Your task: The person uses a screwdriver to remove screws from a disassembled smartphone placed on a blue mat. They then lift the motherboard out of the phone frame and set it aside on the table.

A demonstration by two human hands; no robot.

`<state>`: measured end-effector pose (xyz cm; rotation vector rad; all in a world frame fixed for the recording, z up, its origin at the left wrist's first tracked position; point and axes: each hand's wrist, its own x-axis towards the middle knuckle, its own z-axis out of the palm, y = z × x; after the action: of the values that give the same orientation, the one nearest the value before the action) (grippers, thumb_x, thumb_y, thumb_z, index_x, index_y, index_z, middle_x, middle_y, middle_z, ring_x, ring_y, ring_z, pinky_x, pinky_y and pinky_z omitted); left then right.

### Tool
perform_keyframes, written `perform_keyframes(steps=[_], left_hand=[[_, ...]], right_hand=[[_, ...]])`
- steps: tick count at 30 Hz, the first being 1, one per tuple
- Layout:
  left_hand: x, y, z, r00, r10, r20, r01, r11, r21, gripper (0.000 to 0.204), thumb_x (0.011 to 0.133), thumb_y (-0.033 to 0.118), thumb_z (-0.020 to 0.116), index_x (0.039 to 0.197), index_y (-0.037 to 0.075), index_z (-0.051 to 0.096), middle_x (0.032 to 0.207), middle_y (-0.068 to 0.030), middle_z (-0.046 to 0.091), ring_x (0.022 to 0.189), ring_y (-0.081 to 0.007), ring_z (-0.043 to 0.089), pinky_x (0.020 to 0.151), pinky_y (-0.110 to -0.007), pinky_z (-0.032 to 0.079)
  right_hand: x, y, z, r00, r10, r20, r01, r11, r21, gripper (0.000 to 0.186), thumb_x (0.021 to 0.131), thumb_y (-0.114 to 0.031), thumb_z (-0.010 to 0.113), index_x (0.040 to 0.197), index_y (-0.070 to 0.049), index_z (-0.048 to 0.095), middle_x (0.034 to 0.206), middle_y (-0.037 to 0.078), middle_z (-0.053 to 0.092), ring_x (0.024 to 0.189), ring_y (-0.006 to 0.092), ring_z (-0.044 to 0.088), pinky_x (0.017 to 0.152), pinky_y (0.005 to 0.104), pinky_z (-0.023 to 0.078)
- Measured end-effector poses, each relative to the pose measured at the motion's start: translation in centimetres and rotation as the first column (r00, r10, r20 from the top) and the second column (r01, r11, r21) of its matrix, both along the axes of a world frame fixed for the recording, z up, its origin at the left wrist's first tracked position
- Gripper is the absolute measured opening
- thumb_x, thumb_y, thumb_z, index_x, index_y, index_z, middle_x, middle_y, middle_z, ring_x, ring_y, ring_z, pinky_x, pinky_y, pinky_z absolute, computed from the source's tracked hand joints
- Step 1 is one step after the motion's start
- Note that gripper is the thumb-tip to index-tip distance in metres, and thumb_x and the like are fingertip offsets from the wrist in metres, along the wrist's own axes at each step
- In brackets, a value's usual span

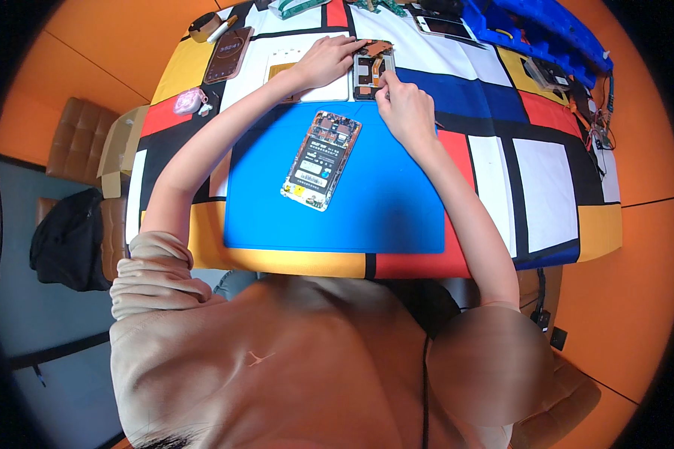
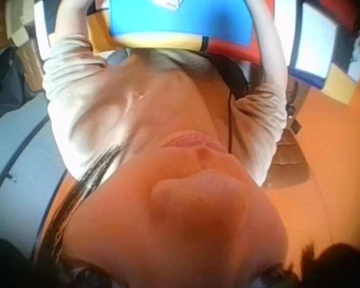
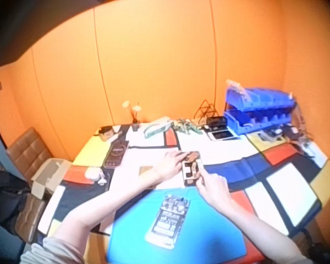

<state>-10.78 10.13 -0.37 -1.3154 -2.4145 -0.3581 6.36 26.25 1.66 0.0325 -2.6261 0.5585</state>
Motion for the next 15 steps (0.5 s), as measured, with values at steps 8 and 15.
perform_keyframes(steps=[8, 15], left_hand=[[3.3, -1.2, 2.8, 0.998, -0.057, -0.016, 0.059, 0.955, 0.292, 0.047, 0.097, 0.013, 0.053, 0.142, 0.0, 0.051, 0.113, -0.0245, 0.069, 0.104, -0.0406, 0.065, 0.098, -0.047, 0.048], [19.1, -12.7, 14.2, 0.465, -0.211, 0.86, 0.185, 0.973, 0.139, 0.019, 0.097, 0.012, 0.056, 0.095, 0.004, 0.073, 0.092, -0.0102, 0.073, 0.077, -0.0209, 0.069, 0.069, -0.035, 0.054]], right_hand=[[0.1, 0.2, -0.1, 1.0, 0.001, -0.002, -0.001, 1.0, -0.025, 0.015, 0.095, -0.018, 0.057, 0.102, -0.01, 0.066, 0.074, 0.018, 0.071, 0.072, 0.0378, 0.072, 0.064, 0.0492, 0.055], [0.5, 0.4, 0.0, 1.0, 0.028, -0.002, -0.028, 0.997, -0.076, 0.015, 0.097, -0.017, 0.055, 0.103, -0.007, 0.066, 0.073, 0.02, 0.071, 0.071, 0.0383, 0.072, 0.065, 0.0496, 0.056]])
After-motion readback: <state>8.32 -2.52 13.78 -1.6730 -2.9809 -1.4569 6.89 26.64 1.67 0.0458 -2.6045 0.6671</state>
